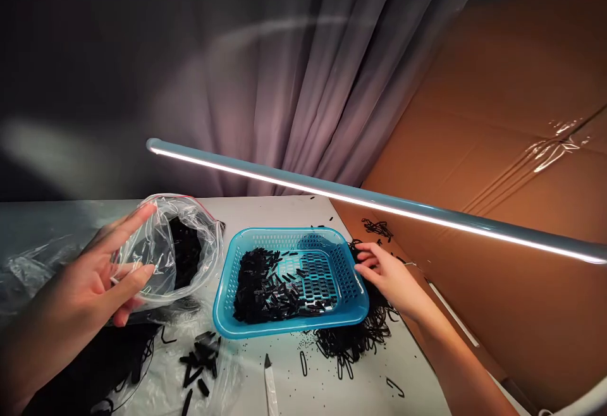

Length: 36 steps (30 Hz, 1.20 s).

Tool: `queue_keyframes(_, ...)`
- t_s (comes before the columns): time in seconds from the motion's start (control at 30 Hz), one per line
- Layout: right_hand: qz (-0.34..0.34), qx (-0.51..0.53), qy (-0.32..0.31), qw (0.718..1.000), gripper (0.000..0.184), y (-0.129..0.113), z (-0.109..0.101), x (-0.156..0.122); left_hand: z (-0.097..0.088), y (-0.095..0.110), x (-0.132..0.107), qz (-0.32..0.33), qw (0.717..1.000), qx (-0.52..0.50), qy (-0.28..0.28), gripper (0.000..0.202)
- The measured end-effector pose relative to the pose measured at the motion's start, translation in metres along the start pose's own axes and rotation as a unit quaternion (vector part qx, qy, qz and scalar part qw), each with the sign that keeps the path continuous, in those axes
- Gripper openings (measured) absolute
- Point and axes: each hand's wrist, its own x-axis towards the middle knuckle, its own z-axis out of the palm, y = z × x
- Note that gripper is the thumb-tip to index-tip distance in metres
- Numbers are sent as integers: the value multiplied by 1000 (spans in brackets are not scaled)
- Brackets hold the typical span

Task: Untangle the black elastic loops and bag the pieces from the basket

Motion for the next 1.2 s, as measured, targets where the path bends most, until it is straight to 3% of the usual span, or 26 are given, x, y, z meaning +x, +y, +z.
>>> queue_keyframes(0.07,-75,-117,-28,990,22,-11,3,3,1,0,0,-2,1000,-1,1,77)
queue_keyframes(0.1,-112,-170,-73,976,16,-18,7,6,1,0,1,-4,1000,-4,2,77)
queue_keyframes(0.2,-176,-261,-202,927,20,-33,28,18,3,0,1,-2,1000,-11,18,78)
queue_keyframes(0.4,-212,-298,-295,883,25,-32,59,36,2,-1,0,13,1000,23,11,75)
queue_keyframes(0.6,-210,-253,-338,882,27,-37,68,39,2,-3,1,43,999,18,12,70)
queue_keyframes(0.73,-212,-189,-337,898,21,-51,85,42,3,-5,1,42,999,13,10,69)
queue_keyframes(0.87,-242,-132,-282,919,18,-72,102,45,3,-6,1,45,999,13,12,68)
queue_keyframes(0.97,-274,-120,-253,920,47,-84,116,51,2,-6,1,45,999,14,12,68)
queue_keyframes(1.07,-302,-169,-269,899,84,-85,137,57,2,-7,2,44,999,6,7,71)
queue_keyframes(1.2,-341,-248,-245,873,85,-79,164,58,3,-8,2,33,999,-8,5,71)
